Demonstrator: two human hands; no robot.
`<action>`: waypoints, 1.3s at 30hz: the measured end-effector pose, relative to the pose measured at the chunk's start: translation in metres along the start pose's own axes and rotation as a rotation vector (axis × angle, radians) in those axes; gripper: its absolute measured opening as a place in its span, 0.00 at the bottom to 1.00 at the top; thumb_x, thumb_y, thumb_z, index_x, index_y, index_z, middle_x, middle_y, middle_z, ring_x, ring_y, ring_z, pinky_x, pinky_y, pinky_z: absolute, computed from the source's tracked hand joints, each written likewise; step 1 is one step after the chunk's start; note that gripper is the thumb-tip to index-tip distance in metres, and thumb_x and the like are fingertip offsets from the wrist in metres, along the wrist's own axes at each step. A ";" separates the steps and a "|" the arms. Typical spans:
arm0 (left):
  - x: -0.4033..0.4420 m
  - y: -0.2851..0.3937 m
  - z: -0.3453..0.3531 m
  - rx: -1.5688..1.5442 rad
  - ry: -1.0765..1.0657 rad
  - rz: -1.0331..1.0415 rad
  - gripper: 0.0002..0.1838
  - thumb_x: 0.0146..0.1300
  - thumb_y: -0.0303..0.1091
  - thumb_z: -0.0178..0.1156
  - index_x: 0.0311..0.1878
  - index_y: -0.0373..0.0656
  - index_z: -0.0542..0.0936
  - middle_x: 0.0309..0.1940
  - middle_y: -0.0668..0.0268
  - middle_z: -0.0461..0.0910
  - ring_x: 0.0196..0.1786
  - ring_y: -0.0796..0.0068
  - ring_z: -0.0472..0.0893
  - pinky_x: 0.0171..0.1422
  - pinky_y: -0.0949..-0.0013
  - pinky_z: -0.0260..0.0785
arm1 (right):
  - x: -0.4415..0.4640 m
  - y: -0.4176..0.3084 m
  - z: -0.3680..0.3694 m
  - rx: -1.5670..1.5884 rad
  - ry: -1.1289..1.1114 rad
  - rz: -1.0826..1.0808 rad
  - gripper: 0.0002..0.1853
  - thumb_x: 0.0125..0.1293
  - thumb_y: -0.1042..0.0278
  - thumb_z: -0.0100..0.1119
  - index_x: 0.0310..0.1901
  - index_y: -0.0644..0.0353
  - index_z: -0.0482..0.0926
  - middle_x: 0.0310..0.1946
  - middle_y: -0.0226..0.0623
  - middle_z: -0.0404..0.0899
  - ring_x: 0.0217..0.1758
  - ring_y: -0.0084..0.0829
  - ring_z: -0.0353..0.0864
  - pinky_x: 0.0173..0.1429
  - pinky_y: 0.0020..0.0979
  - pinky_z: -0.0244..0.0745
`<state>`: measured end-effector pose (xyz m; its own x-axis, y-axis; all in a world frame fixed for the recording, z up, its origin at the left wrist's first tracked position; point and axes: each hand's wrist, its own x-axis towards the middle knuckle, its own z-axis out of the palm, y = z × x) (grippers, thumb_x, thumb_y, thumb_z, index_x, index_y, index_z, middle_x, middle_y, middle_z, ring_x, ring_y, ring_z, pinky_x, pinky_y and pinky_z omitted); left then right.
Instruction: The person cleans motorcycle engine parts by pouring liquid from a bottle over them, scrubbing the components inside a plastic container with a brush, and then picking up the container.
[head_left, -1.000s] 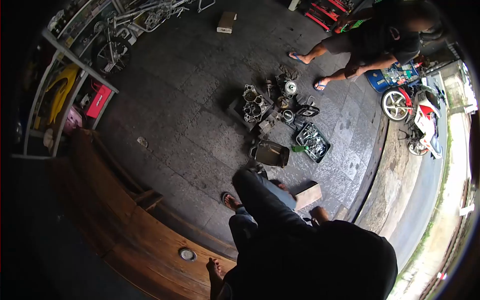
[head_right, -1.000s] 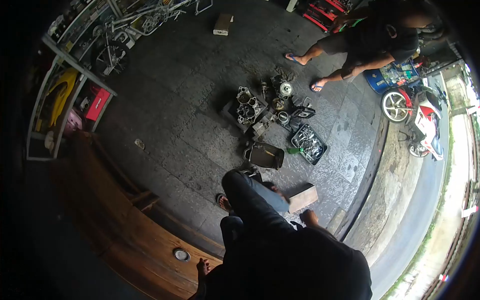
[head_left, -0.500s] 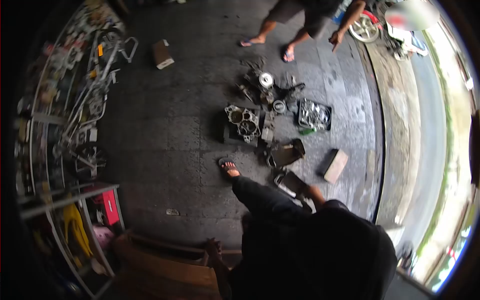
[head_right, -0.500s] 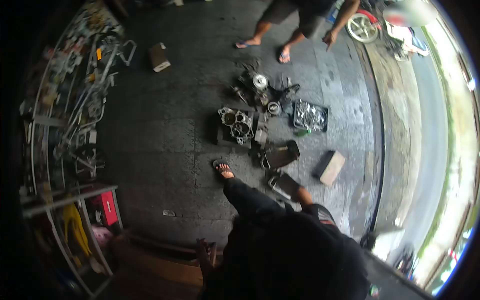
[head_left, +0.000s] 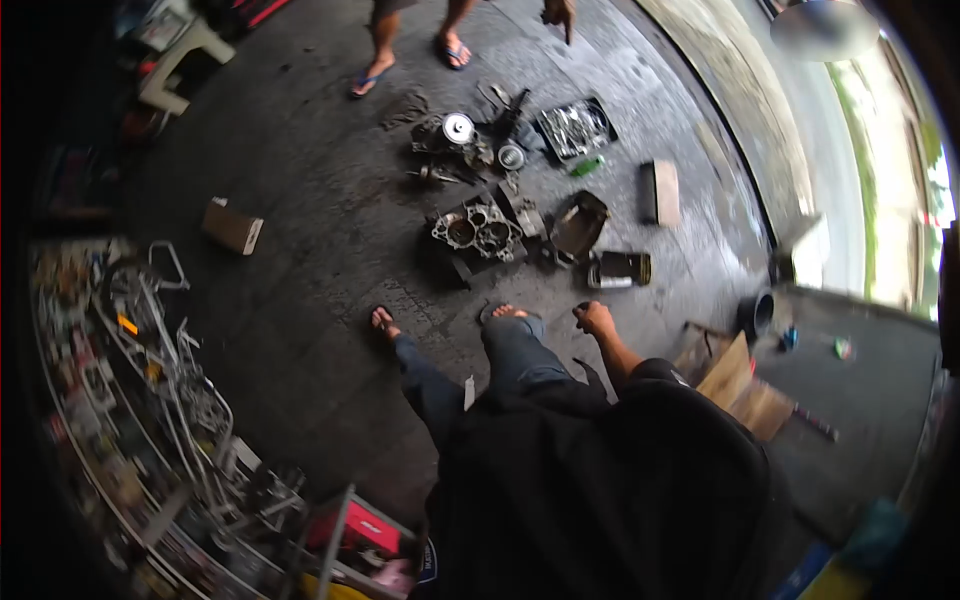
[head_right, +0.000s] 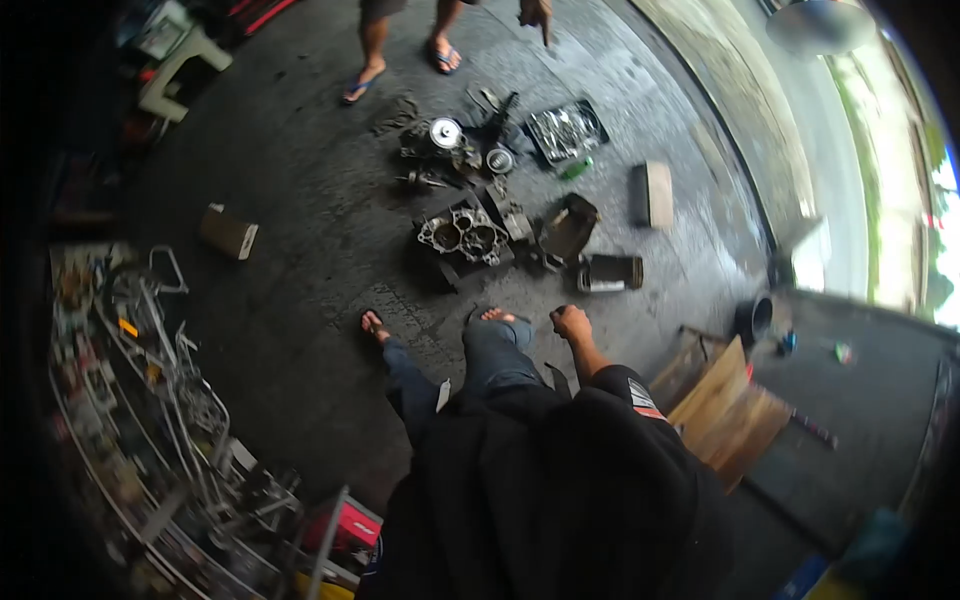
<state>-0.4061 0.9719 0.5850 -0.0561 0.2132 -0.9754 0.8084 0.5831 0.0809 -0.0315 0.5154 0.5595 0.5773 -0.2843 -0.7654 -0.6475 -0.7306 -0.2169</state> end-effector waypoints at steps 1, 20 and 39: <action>0.010 0.031 -0.022 0.038 -0.008 0.015 0.26 0.62 0.63 0.43 0.49 0.52 0.73 0.24 0.69 0.72 0.18 0.76 0.67 0.18 0.70 0.59 | -0.010 -0.002 0.019 0.030 0.015 0.035 0.18 0.61 0.57 0.51 0.46 0.60 0.79 0.23 0.39 0.82 0.21 0.30 0.81 0.32 0.31 0.77; 0.083 0.452 -0.028 0.537 -0.022 0.298 0.21 0.66 0.57 0.44 0.39 0.49 0.75 0.16 0.72 0.67 0.10 0.81 0.61 0.10 0.76 0.48 | -0.230 -0.033 0.184 0.394 0.086 0.786 0.17 0.59 0.52 0.52 0.47 0.49 0.80 0.33 0.38 0.83 0.37 0.35 0.83 0.47 0.36 0.74; 0.104 0.145 0.449 0.856 -0.362 0.466 0.14 0.68 0.46 0.48 0.34 0.48 0.77 0.12 0.74 0.68 0.10 0.87 0.62 0.12 0.80 0.52 | 0.067 0.320 0.077 0.437 0.112 0.769 0.17 0.61 0.54 0.49 0.41 0.57 0.81 0.31 0.42 0.83 0.40 0.41 0.82 0.49 0.39 0.74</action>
<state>-0.0313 0.7267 0.4035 0.4332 -0.0560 -0.8996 0.8586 -0.2781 0.4307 -0.2387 0.3102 0.3920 -0.0643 -0.6742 -0.7358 -0.9945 -0.0176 0.1031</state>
